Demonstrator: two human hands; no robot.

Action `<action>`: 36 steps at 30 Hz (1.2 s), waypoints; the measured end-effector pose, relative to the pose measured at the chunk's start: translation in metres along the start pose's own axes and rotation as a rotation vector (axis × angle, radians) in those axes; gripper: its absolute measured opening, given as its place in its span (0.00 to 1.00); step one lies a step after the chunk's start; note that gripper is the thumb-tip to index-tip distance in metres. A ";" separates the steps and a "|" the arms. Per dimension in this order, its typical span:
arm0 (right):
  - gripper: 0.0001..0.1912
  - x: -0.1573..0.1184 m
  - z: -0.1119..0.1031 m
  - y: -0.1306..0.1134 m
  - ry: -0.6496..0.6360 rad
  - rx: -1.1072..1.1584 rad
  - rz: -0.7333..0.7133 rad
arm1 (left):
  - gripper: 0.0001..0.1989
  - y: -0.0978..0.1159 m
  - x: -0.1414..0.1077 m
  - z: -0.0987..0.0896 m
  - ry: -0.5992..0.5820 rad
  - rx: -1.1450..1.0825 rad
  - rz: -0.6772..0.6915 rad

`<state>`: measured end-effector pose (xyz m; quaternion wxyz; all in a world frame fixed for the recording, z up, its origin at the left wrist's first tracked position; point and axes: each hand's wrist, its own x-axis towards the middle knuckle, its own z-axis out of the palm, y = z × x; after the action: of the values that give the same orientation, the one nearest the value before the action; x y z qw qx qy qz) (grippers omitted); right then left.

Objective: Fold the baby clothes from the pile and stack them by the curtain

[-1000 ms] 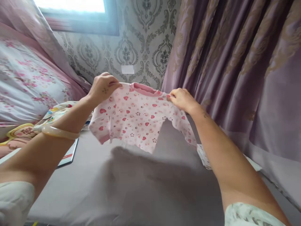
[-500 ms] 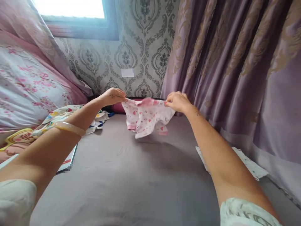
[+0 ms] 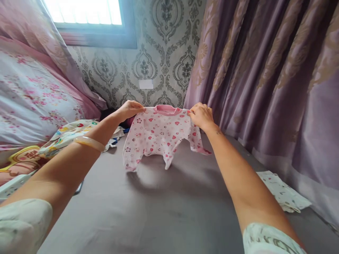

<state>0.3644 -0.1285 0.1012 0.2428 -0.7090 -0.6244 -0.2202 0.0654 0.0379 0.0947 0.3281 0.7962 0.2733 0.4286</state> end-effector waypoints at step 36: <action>0.16 -0.052 -0.057 0.008 -0.679 0.994 0.441 | 0.16 0.045 -0.057 -0.042 -0.320 0.205 -0.358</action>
<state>0.3654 -0.2051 0.1130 0.3709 -0.6537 -0.5337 0.3875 0.0091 -0.0192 0.1173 0.3555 0.8218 0.3965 0.2025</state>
